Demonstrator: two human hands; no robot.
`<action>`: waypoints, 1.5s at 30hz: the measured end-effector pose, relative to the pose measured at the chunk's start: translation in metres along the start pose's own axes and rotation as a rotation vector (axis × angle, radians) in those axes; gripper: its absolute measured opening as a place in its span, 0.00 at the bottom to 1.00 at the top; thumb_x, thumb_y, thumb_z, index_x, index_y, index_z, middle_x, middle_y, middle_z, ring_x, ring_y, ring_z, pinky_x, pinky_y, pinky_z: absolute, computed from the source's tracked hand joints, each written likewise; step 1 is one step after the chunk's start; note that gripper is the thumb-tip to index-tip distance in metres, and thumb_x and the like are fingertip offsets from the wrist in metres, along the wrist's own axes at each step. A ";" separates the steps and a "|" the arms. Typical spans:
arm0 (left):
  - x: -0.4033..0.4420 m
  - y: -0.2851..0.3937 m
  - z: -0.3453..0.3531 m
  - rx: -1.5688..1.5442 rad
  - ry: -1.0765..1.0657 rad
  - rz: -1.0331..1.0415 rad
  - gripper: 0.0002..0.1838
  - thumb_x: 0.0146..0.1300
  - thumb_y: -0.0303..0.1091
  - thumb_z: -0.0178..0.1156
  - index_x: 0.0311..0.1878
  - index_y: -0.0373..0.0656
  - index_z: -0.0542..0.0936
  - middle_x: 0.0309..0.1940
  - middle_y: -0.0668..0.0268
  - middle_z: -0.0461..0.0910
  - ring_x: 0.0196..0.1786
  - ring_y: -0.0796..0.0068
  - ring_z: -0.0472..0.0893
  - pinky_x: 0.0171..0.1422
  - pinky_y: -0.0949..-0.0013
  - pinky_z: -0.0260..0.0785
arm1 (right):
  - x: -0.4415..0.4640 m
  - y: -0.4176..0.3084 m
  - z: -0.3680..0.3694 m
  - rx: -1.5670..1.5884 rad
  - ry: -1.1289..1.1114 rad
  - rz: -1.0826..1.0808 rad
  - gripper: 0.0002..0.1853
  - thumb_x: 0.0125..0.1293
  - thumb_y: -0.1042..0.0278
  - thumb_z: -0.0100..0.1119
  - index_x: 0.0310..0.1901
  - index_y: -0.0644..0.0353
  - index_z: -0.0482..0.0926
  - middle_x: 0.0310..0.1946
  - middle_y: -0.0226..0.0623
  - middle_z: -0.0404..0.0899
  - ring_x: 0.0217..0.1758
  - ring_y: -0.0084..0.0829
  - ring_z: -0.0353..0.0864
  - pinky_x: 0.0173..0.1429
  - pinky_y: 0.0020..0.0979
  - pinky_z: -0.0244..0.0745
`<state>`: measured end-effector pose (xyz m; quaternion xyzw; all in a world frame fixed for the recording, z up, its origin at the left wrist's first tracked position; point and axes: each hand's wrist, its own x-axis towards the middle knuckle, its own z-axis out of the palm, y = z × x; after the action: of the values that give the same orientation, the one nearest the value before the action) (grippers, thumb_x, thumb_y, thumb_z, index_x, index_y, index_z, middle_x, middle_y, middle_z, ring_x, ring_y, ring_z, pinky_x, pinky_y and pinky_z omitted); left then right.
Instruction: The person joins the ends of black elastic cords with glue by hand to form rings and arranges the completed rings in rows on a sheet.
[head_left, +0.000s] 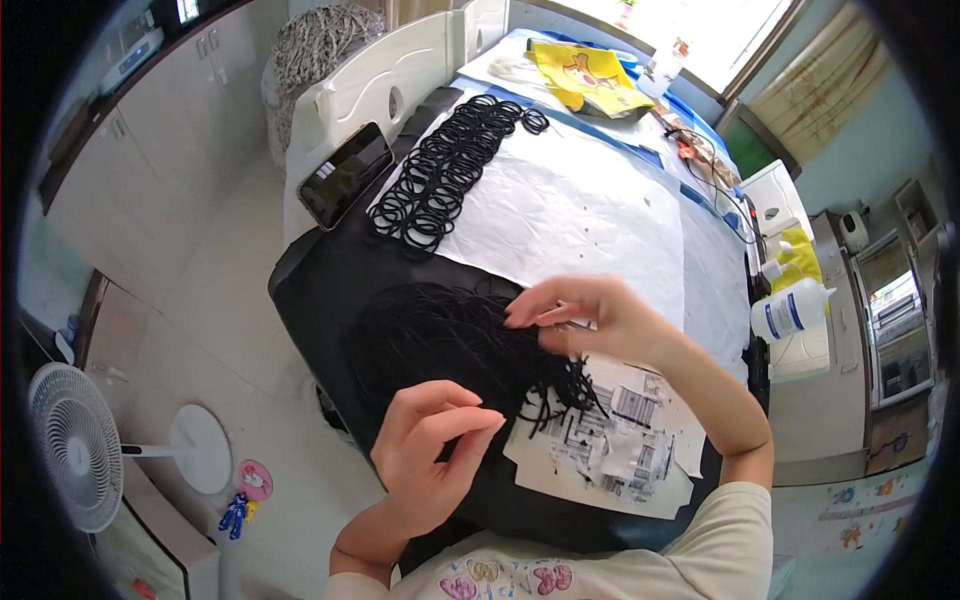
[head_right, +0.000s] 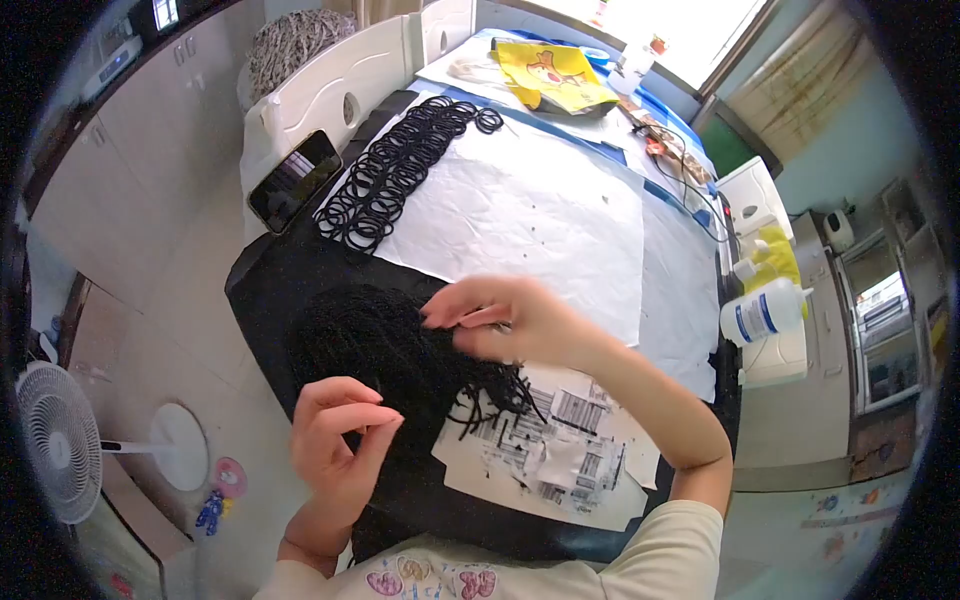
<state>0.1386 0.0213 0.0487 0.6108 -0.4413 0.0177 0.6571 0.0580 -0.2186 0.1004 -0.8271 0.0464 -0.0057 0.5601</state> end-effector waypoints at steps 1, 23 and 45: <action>-0.002 0.004 0.000 -0.049 0.020 0.006 0.12 0.55 0.18 0.73 0.40 0.42 0.83 0.41 0.61 0.81 0.33 0.73 0.84 0.35 0.75 0.78 | -0.015 -0.011 0.010 -0.076 -0.093 -0.108 0.26 0.60 0.83 0.65 0.62 0.63 0.76 0.63 0.41 0.77 0.70 0.30 0.73 0.74 0.35 0.66; -0.086 0.047 0.086 -0.684 -0.400 -0.507 0.08 0.70 0.19 0.59 0.48 0.32 0.84 0.44 0.58 0.86 0.45 0.72 0.88 0.49 0.74 0.82 | -0.218 0.022 0.048 0.683 0.453 -0.086 0.14 0.56 0.85 0.70 0.46 0.73 0.85 0.38 0.47 0.82 0.37 0.32 0.86 0.42 0.29 0.84; -0.103 0.037 0.102 -0.192 -0.418 -0.267 0.10 0.57 0.19 0.68 0.42 0.39 0.86 0.36 0.61 0.85 0.32 0.72 0.85 0.36 0.73 0.79 | -0.222 0.035 0.074 -0.318 0.512 0.240 0.08 0.59 0.82 0.68 0.41 0.66 0.82 0.35 0.33 0.83 0.32 0.19 0.83 0.37 0.22 0.79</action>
<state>-0.0022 0.0004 0.0021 0.5889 -0.4828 -0.2376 0.6031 -0.1611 -0.1439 0.0501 -0.8646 0.2832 -0.1400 0.3907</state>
